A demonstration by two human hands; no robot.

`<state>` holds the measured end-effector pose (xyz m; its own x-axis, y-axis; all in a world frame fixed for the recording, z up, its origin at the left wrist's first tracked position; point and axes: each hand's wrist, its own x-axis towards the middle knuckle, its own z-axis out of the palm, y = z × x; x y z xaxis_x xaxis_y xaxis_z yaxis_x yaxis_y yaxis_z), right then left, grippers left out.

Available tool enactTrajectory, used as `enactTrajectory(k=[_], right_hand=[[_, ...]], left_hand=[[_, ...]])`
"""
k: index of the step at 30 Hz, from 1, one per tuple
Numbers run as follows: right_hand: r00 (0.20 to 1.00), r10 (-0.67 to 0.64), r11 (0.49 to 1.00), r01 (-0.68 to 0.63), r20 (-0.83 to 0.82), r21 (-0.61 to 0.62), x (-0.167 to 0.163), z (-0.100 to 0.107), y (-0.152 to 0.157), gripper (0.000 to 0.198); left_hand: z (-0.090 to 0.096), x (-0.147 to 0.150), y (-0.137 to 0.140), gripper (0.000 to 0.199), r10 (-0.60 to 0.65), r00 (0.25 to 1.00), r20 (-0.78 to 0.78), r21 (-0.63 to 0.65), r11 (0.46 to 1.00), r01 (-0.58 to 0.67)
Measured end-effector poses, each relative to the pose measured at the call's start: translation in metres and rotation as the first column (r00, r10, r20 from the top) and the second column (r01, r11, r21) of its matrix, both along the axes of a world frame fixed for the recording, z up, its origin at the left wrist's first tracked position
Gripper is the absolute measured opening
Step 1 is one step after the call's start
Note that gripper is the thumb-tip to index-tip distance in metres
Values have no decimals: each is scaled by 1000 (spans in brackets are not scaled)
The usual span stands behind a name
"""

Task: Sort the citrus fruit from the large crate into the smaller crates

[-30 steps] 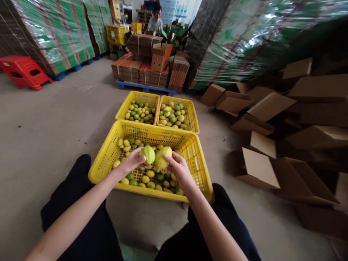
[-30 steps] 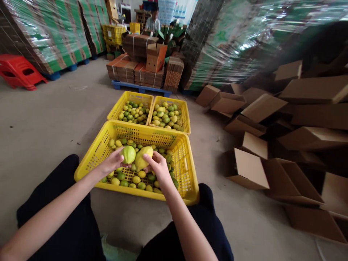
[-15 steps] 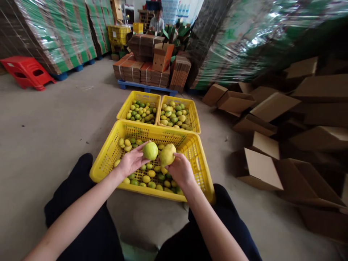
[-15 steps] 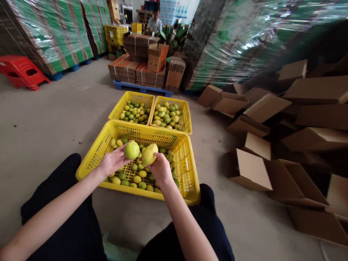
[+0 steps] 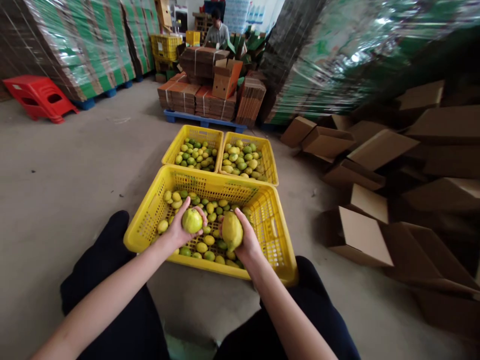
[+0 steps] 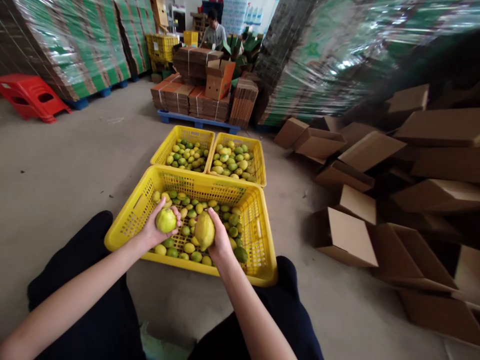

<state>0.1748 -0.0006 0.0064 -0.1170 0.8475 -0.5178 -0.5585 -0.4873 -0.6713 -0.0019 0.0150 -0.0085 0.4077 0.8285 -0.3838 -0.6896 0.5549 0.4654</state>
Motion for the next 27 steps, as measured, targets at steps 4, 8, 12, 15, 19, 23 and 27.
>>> enactTrajectory(k=[4,8,12,15,19,23,27], right_hand=[[999,40,999,-41,-32,-34,-5,0,1,35],[996,54,997,-58,-67,-57,-5,-2,2,33],[993,114,993,-114,-16,4,-1,-6,1,33],[985,70,979,-97,155,177,-2,-11,0,48],[907,11,912,-182,420,369,-10,-19,1,47],[871,-70,897,-159,487,413,-17,-35,3,41],[896,-87,922,-94,436,377,-16,-42,4,41]], left_hand=[[3,3,3,50,69,997,34,-125,990,-65],[6,2,0,41,135,984,118,-150,982,-116],[9,2,-2,31,193,966,174,-184,970,-161],[10,4,-2,26,198,965,173,-137,975,-176],[5,11,-4,26,180,980,80,-42,983,-177],[-5,21,-13,29,112,992,51,93,989,-116],[-10,21,-18,42,-8,999,33,198,980,1]])
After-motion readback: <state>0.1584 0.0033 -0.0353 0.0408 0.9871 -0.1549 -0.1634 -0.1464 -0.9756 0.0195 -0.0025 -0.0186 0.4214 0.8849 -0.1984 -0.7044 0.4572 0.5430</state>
